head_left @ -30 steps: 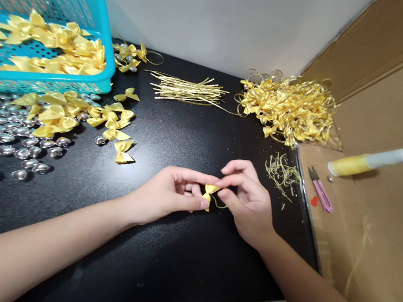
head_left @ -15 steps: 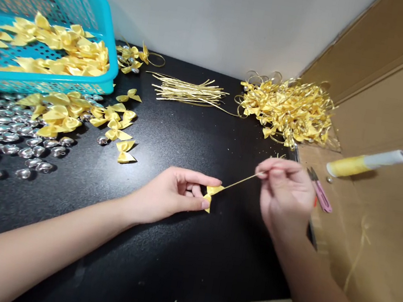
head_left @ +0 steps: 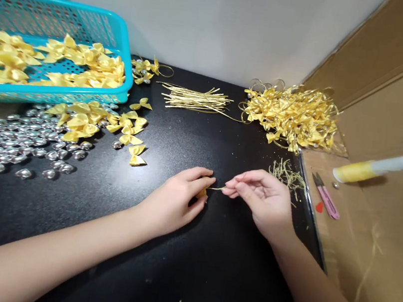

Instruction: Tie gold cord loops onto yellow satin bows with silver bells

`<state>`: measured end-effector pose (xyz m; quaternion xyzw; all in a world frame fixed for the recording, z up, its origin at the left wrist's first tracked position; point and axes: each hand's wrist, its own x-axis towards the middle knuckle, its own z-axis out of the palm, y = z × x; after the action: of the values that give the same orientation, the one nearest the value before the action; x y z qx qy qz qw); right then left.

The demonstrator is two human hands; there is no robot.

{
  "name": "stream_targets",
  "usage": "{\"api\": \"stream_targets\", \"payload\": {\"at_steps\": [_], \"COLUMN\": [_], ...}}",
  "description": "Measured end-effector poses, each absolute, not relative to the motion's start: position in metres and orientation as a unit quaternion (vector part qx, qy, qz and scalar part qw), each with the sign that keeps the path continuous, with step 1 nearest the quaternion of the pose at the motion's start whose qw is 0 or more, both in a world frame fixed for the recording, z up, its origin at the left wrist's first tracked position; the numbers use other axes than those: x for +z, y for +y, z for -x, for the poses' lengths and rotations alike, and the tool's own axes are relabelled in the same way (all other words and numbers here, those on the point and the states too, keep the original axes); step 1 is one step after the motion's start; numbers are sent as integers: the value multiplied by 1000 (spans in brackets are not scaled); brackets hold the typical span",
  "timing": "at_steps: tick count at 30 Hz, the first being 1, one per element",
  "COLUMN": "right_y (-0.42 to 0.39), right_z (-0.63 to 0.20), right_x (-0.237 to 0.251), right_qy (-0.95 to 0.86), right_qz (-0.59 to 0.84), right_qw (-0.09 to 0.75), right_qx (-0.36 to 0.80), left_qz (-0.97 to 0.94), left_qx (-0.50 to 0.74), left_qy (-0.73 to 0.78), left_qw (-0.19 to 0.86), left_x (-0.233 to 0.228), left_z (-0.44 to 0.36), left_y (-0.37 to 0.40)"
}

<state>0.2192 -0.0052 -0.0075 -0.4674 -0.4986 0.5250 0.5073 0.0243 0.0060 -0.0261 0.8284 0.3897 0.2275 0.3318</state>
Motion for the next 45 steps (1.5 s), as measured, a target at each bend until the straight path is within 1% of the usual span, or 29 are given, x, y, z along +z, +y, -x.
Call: {"api": "stream_targets", "payload": {"at_steps": [3,6,8,10,11,14,15,16,19,21,23,25,26,27,29,30,31,33,35,37,41,45], "right_y": [-6,-7,-8,-10,-10,-11,-11,-11,-11,-11,-11,-12,-12,-13,-14,-15,-16,-17,-18,-19,-20,-21], "right_z": [-213,-210,-208,-207,-207,-206,-205,-205,-205,-205,-204,-204,-203,-203,-202,-201,-201,-202,-203,-204,-203,-200], "right_x": [-14,-19,-21,-21,-21,-22,-22,-22,-22,-22,-21,-21,-21,-20,-19,-18,-18,-16,-16,-17,-19,-18], "right_qy": [-494,-491,-488,-482,-477,-465,-464,-465,-471,-477,-485,-495,-501,-506,-518,-525,-532,-551,-570,-588,-610,-623], "right_qz": [457,450,445,442,444,455,460,465,479,486,489,490,489,488,483,479,477,475,479,484,484,476], "right_qw": [493,487,491,497,499,494,491,487,472,464,460,457,455,454,452,452,453,454,453,448,437,434], "right_qx": [552,565,568,570,572,576,576,575,571,567,560,553,550,548,542,538,533,514,490,469,451,443], "left_qz": [-860,-865,-853,-812,-795,-761,-761,-776,-787,-787,-783,-749,-723,-691,-644,-630,-605,-547,-515,-498,-503,-541], "left_qx": [179,119,54,16,-9,9,27,33,117,145,167,245,291,330,377,373,369,392,412,430,445,428], "left_qy": [420,463,513,583,606,647,647,630,605,599,599,616,623,628,574,534,509,473,447,433,412,410], "left_qw": [226,150,83,10,-7,-48,-48,-23,-34,-19,-6,18,63,137,336,424,489,568,605,616,616,597], "left_x": [-20,-1,13,23,25,19,13,5,-15,-20,-16,-6,0,5,10,10,8,0,-8,-15,-19,-20], "left_z": [-19,-4,16,41,54,85,91,97,106,110,108,97,87,74,44,29,15,-7,-18,-21,-19,-18], "left_y": [10,17,20,21,20,18,18,19,25,29,30,25,22,18,11,8,7,6,6,6,6,4]}}
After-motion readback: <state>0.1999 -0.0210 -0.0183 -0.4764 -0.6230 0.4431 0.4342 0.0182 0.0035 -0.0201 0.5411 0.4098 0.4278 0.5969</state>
